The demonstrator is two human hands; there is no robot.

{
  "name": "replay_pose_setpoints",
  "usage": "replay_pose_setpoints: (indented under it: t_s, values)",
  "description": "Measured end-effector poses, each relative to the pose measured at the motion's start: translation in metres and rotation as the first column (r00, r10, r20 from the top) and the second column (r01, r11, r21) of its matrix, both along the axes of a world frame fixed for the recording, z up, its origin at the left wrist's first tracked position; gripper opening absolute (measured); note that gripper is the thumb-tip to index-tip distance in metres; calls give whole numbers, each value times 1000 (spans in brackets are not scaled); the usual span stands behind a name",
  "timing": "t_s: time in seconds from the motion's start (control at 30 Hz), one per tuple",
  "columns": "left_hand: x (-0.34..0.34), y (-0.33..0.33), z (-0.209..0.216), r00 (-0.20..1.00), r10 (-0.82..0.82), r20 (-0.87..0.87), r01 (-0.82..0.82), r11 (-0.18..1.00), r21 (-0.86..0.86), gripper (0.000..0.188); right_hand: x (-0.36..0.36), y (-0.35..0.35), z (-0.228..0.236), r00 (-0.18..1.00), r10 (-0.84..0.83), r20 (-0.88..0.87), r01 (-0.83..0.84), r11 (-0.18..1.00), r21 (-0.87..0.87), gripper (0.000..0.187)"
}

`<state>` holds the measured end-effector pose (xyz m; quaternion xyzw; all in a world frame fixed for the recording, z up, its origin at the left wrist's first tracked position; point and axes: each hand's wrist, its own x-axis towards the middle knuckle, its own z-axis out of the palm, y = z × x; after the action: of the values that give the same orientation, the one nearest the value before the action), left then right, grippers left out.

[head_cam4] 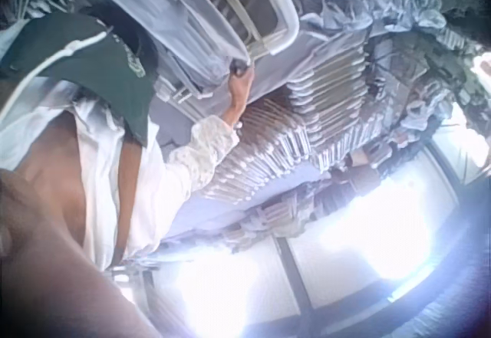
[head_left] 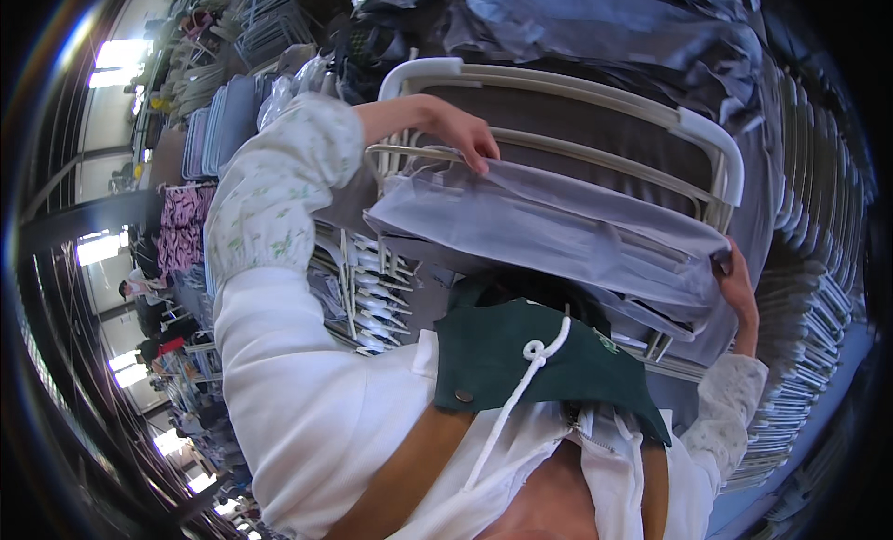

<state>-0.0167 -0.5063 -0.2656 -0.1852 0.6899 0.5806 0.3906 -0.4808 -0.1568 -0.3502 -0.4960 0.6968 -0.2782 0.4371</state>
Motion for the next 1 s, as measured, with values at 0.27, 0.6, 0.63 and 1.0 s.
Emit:
replay_pose_setpoints:
  t_s: [0.27, 0.6, 0.63, 1.0]
  values:
    - [171, -36, -80, 875, 461, 144, -482, 808, 340, 41, 303, -182, 84, 844, 504, -185, -530, 837, -137, 37]
    - [212, -23, -143, 655, 628, -420, -519, 778, 354, 21, 414, -258, 69, 877, 471, 92, -477, 876, 66, 35]
    - [210, -31, -135, 579, 549, -603, -609, 783, 127, 23, 411, -256, 68, 897, 397, 192, -417, 906, 72, 34]
    - [232, 0, -43, 273, 330, -904, -835, 548, -52, 27, 433, -225, 80, 920, 204, -335, -350, 813, -465, 16]
